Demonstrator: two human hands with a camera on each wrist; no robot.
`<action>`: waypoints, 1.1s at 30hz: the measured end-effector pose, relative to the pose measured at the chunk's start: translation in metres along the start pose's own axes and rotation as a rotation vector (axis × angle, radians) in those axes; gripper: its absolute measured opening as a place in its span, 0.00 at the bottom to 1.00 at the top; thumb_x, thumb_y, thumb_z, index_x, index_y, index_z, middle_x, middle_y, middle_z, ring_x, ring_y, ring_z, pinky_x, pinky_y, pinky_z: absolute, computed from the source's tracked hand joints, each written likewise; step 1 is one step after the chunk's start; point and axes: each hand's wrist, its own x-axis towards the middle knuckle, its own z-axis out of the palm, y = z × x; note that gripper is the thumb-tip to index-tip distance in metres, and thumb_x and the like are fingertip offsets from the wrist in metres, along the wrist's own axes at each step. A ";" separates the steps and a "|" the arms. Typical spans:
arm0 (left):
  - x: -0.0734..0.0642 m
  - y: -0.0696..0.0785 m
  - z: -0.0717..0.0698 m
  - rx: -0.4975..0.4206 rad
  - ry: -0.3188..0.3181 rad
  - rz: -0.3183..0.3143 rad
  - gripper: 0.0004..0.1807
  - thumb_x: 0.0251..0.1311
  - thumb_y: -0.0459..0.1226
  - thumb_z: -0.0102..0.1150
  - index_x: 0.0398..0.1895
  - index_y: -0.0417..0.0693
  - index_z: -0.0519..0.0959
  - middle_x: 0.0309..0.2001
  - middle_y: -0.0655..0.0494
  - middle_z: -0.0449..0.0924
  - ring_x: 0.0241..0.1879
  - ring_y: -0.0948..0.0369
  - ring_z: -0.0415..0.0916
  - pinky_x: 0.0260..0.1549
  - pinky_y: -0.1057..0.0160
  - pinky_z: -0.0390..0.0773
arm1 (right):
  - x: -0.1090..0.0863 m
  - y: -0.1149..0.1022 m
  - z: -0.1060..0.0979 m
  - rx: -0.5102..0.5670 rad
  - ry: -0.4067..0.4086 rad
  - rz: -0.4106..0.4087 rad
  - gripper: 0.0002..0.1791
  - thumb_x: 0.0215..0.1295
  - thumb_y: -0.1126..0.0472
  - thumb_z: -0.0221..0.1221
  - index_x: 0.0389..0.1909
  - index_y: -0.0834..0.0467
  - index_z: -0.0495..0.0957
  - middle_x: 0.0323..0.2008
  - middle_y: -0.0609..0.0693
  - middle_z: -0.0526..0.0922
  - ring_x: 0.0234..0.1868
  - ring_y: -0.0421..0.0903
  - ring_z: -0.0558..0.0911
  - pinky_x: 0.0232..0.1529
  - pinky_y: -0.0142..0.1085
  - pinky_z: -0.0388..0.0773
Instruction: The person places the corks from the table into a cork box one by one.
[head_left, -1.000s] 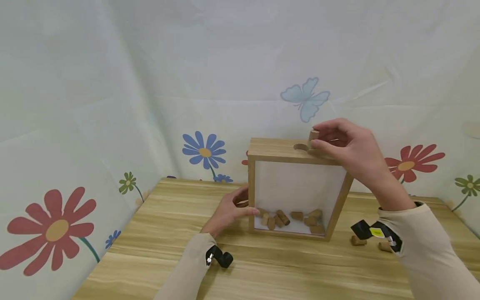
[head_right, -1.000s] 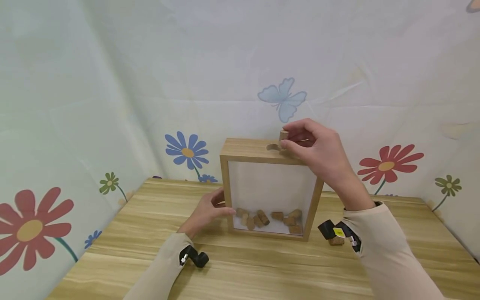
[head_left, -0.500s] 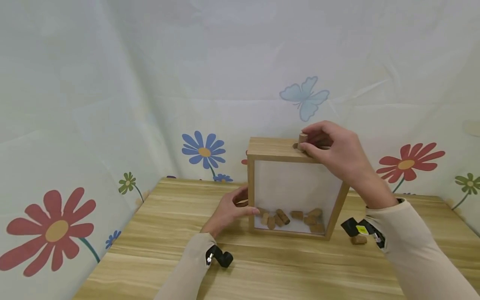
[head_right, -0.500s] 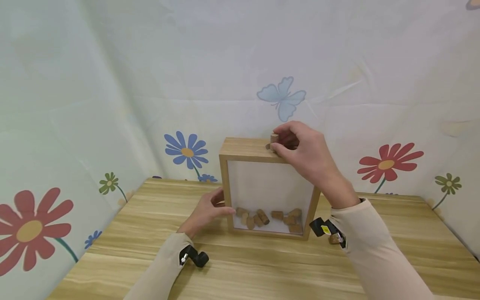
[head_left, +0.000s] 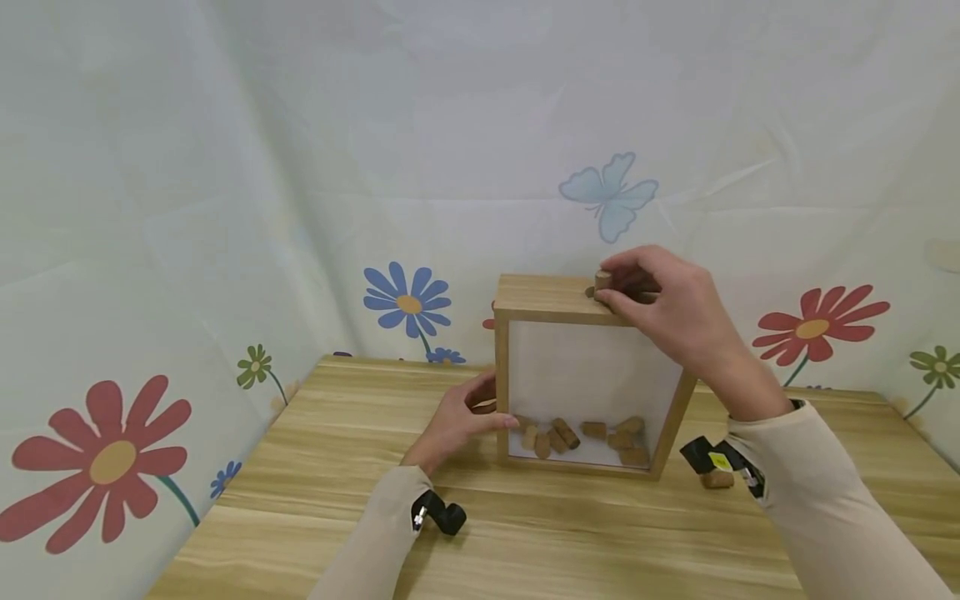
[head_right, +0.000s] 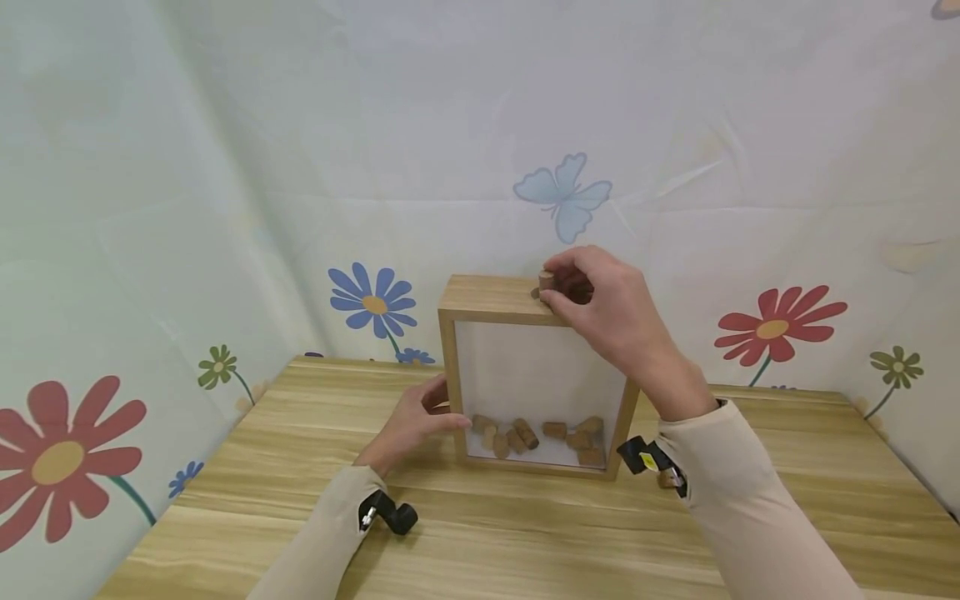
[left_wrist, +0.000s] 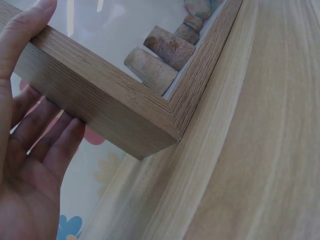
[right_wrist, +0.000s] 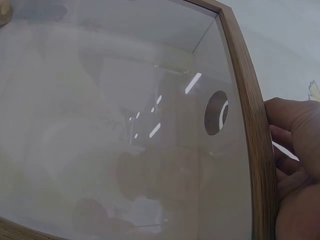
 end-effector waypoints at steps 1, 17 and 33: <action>0.000 0.000 0.000 0.001 0.001 0.000 0.44 0.57 0.39 0.82 0.77 0.46 0.72 0.66 0.46 0.80 0.66 0.48 0.78 0.65 0.53 0.78 | 0.000 0.000 0.000 0.002 -0.002 0.000 0.18 0.64 0.71 0.73 0.53 0.64 0.82 0.43 0.55 0.87 0.42 0.48 0.88 0.44 0.21 0.81; 0.000 -0.001 0.001 -0.023 -0.008 0.000 0.43 0.57 0.38 0.82 0.76 0.47 0.73 0.66 0.47 0.80 0.66 0.48 0.78 0.64 0.54 0.78 | -0.027 0.004 -0.027 0.001 0.080 0.056 0.20 0.61 0.73 0.74 0.55 0.64 0.83 0.46 0.55 0.88 0.43 0.24 0.82 0.49 0.17 0.77; -0.001 0.000 0.000 -0.005 -0.006 -0.001 0.44 0.58 0.39 0.82 0.77 0.47 0.72 0.66 0.47 0.80 0.66 0.48 0.78 0.65 0.53 0.78 | -0.085 0.038 -0.068 0.003 0.215 0.254 0.20 0.62 0.75 0.72 0.55 0.64 0.84 0.43 0.28 0.84 0.42 0.22 0.83 0.45 0.14 0.75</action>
